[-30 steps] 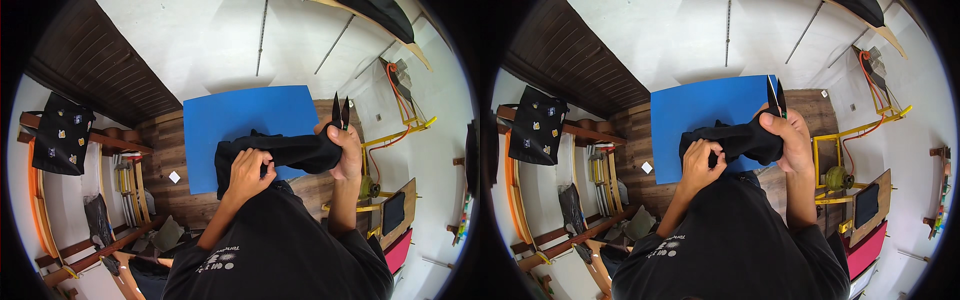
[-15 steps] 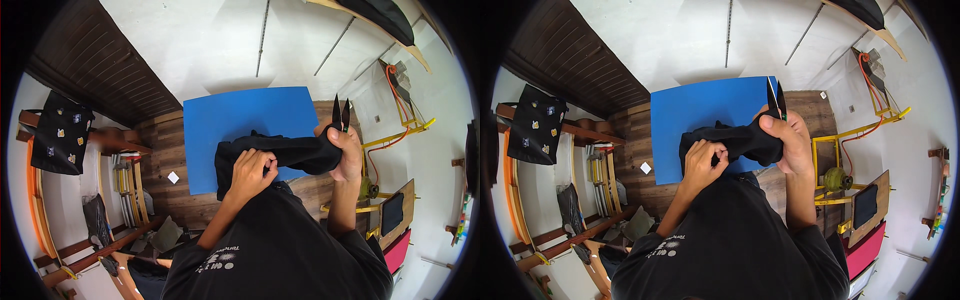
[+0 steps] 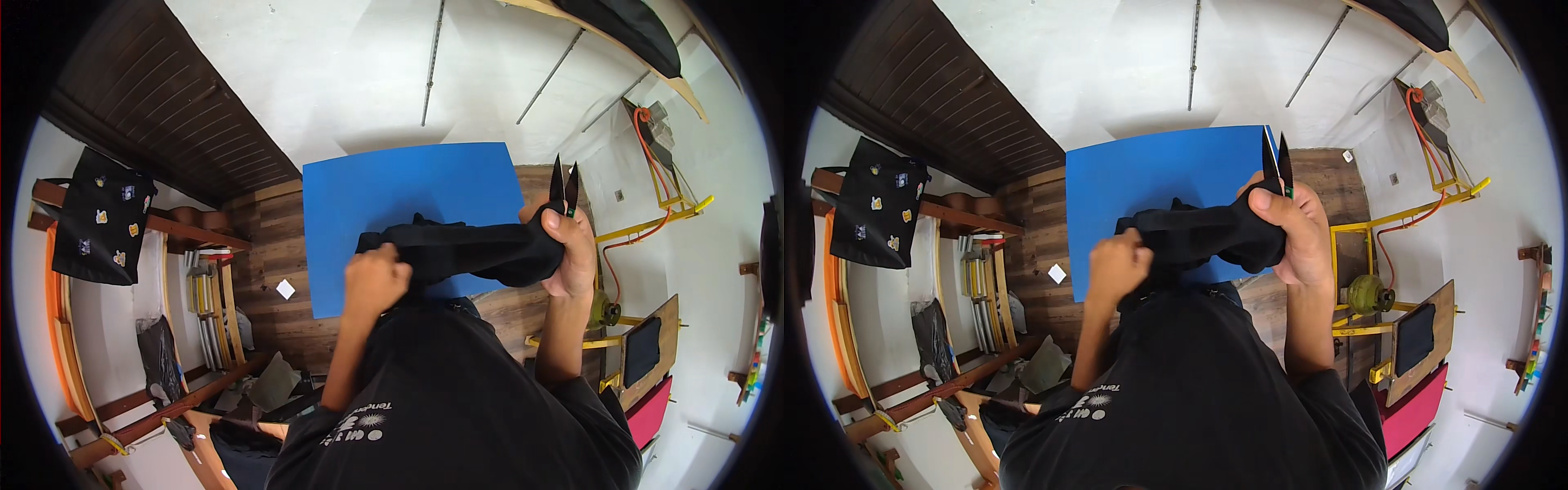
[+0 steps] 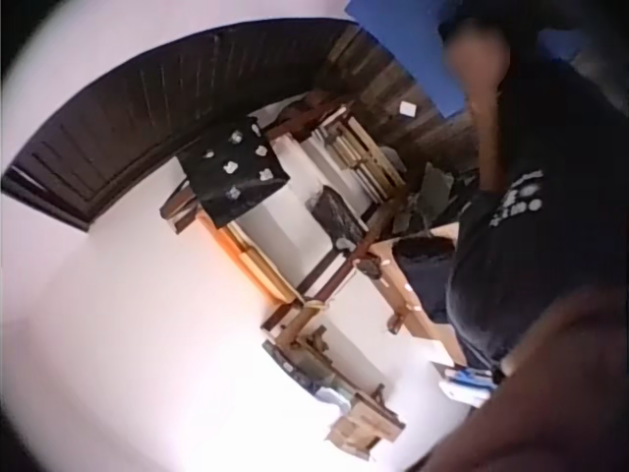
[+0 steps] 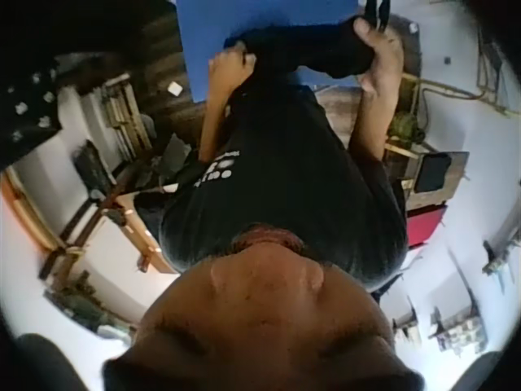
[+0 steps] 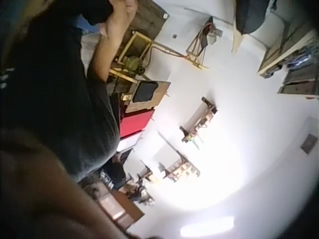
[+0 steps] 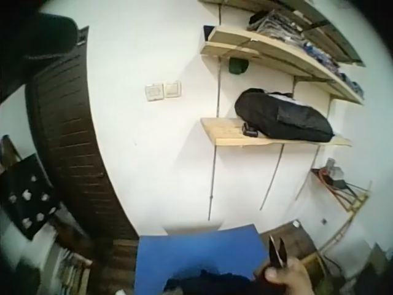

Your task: Trimming loose threads from a piece of black fabric using small thread snips.

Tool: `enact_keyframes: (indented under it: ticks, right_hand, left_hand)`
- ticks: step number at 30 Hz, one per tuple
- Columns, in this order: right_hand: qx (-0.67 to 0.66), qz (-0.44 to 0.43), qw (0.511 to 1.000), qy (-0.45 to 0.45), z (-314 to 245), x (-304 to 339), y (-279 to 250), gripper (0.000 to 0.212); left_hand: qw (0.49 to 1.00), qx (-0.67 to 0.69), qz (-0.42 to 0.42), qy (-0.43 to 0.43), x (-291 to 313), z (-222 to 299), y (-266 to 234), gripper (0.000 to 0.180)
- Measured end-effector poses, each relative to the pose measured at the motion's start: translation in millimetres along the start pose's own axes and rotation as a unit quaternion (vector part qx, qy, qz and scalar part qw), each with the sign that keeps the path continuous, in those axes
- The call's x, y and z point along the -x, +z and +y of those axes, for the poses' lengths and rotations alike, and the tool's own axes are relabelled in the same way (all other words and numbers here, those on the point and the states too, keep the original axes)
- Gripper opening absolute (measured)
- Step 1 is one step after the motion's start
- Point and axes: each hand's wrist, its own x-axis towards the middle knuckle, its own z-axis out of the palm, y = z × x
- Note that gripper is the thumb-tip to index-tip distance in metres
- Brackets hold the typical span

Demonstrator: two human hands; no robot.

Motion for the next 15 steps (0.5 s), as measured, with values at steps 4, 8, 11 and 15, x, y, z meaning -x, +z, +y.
enact_keyframes:
  ticks: [4,8,11,15]
  right_hand:
    - [0.010,0.010,1.000,-0.004,3.1,-1.6,3.2,0.025]
    - [0.005,0.005,1.000,0.010,3.7,-5.2,8.4,0.023]
    - [0.007,-0.054,0.998,0.041,6.6,-9.2,8.5,0.023]
    - [0.079,-0.085,0.993,0.012,7.5,-9.8,24.9,0.011]
  left_hand:
    - [0.984,-0.095,0.012,-0.148,6.0,-53.3,-22.5,0.017]
    - [0.990,-0.004,0.046,-0.135,-8.9,-36.8,-65.7,0.029]
    - [0.934,0.354,0.052,0.008,-24.6,2.7,-74.5,0.043]
    - [0.876,0.454,-0.080,0.141,-50.2,66.7,-97.8,0.069]
